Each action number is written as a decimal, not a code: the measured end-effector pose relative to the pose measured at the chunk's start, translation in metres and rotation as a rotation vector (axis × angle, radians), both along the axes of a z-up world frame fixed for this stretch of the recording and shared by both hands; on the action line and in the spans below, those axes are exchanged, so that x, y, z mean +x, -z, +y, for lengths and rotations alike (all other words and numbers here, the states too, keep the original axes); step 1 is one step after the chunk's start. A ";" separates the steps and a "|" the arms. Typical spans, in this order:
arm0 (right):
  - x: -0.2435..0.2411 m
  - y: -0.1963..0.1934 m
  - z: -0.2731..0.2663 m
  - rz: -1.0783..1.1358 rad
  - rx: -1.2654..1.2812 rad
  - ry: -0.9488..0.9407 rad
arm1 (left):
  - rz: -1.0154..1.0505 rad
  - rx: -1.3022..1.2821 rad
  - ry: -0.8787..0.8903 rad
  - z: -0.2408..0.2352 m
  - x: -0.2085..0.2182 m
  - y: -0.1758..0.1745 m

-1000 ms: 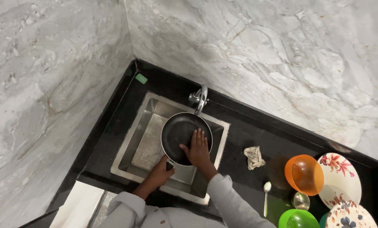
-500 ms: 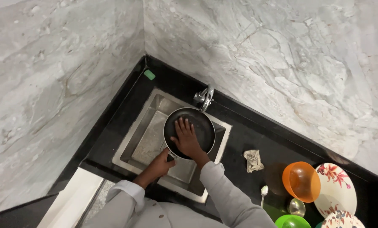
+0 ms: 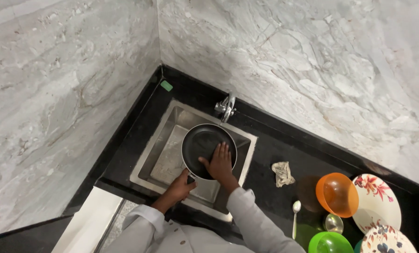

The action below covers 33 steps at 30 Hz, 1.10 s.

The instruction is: The person washes a frying pan in a kitchen sink. They rinse the pan under running water, scrub the interior and exterior surfaces with a cloth, and rinse it again before turning off the tap.

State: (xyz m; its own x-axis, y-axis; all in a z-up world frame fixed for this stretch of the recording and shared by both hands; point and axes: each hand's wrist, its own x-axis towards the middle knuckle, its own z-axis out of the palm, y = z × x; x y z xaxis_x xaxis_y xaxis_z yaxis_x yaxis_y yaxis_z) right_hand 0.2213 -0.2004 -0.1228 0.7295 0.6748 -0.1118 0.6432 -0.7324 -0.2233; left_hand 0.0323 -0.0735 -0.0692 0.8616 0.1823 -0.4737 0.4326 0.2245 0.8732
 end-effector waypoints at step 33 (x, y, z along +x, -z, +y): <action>0.037 -0.032 0.020 -0.098 0.085 -0.100 | -0.107 0.012 -0.066 0.014 0.026 0.011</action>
State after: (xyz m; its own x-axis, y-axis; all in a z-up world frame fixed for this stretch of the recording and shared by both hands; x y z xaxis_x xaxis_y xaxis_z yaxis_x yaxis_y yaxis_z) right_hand 0.2580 -0.1805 -0.0906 0.6627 0.7487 0.0170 0.7338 -0.6447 -0.2143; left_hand 0.0581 -0.0598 -0.0799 0.8933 0.2453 -0.3767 0.3210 0.2384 0.9166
